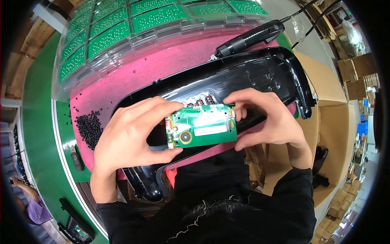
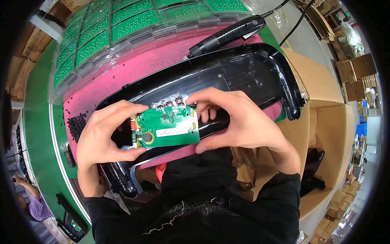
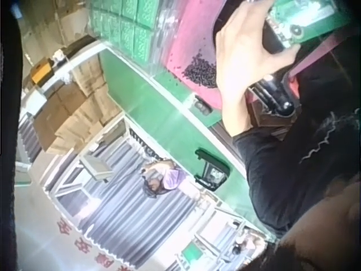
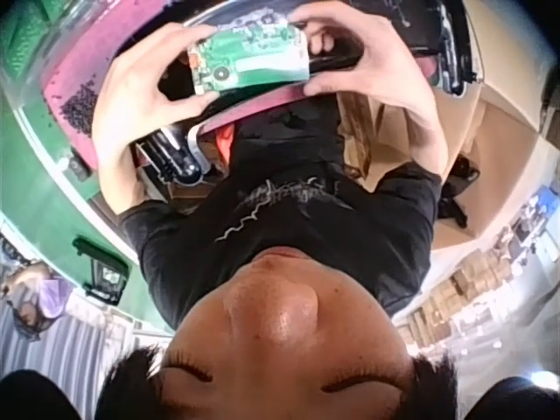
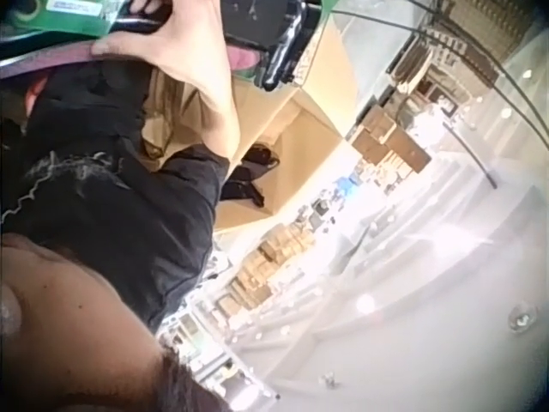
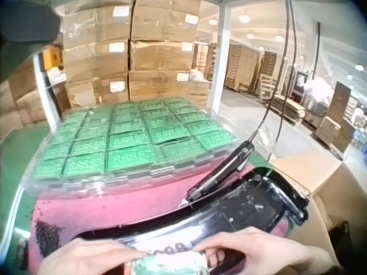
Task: Assembling circuit boards into plastic housings using an electric screwdriver.
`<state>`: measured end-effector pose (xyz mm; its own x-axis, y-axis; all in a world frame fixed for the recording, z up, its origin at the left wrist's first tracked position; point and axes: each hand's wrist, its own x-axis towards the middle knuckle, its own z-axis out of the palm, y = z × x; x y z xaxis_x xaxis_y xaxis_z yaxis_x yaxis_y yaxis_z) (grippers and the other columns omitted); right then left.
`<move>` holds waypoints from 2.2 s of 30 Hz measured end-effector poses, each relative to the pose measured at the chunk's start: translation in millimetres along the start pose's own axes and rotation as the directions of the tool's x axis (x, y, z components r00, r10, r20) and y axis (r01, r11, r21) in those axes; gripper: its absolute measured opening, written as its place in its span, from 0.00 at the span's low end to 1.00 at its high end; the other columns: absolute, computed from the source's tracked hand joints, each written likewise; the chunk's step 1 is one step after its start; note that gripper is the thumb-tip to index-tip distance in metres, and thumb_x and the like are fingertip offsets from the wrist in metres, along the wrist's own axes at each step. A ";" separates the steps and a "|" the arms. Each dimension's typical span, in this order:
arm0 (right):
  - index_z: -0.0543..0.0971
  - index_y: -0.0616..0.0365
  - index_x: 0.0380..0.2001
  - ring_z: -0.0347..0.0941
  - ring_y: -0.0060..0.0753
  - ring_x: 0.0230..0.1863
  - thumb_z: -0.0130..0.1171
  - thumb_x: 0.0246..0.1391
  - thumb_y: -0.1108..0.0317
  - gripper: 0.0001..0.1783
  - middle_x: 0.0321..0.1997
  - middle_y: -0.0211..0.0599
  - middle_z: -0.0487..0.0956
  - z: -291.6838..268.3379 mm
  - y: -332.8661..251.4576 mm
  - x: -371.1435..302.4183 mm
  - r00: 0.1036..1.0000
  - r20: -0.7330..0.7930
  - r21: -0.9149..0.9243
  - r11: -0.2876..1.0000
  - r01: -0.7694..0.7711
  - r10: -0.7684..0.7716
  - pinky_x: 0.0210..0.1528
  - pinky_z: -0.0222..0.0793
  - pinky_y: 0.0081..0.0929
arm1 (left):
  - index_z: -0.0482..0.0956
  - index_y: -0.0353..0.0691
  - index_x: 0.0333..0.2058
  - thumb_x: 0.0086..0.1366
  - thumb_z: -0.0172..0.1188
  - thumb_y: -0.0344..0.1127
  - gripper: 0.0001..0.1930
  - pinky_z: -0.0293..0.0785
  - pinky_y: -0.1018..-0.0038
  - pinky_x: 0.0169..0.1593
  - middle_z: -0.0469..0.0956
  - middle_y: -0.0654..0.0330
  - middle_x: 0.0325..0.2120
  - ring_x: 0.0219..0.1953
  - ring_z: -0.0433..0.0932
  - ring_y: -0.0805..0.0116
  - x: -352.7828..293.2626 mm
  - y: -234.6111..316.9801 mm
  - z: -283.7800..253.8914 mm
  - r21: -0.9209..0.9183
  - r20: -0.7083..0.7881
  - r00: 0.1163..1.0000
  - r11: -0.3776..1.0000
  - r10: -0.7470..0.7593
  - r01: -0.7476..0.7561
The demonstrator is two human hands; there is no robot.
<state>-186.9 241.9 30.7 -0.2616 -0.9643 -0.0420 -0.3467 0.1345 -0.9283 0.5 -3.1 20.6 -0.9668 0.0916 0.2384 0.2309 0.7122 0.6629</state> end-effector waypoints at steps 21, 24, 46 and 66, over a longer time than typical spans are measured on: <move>0.77 0.60 0.51 0.70 0.49 0.55 0.75 0.36 0.70 0.33 0.53 0.42 0.74 -5.3 44.2 40.4 0.968 -0.021 -0.367 0.902 0.226 -0.251 0.57 0.70 0.38 | 0.76 0.39 0.52 0.41 0.76 0.39 0.36 0.78 0.62 0.41 0.74 0.57 0.48 0.43 0.79 0.52 9.6 8.1 12.0 0.330 0.024 0.949 0.898 -0.315 0.290; 0.77 0.60 0.51 0.70 0.48 0.56 0.75 0.36 0.71 0.33 0.53 0.42 0.74 -4.9 45.2 38.0 0.966 -0.022 -0.370 0.900 0.231 -0.257 0.58 0.70 0.39 | 0.76 0.39 0.53 0.41 0.76 0.39 0.37 0.78 0.62 0.42 0.74 0.57 0.48 0.44 0.79 0.52 9.4 8.7 12.9 0.345 0.034 0.947 0.893 -0.321 0.290; 0.73 0.59 0.57 0.71 0.41 0.54 0.74 0.29 0.75 0.44 0.56 0.41 0.74 -3.5 14.4 34.8 0.996 -0.048 -0.357 0.933 0.055 -0.077 0.56 0.68 0.33 | 0.76 0.39 0.51 0.50 0.75 0.39 0.30 0.80 0.65 0.40 0.75 0.57 0.45 0.44 0.80 0.57 -11.1 0.6 -3.8 0.272 -0.063 0.981 0.943 -0.181 0.191; 0.66 0.53 0.58 0.73 0.23 0.45 0.64 0.59 0.70 0.26 0.48 0.35 0.75 -80.6 38.2 101.2 0.536 -0.826 -0.068 0.975 0.209 -0.173 0.42 0.69 0.17 | 0.83 0.34 0.27 0.46 0.66 0.21 0.07 0.78 0.59 0.40 0.82 0.44 0.27 0.34 0.83 0.44 -54.2 -52.1 -67.6 0.301 -0.314 0.651 0.578 -0.691 0.759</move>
<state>-299.3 167.9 20.8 -0.8245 -0.3520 0.4431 -0.4544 -0.0550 -0.8891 48.2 -92.2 21.1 -0.7548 -0.6511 -0.0797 -0.6328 0.6907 0.3500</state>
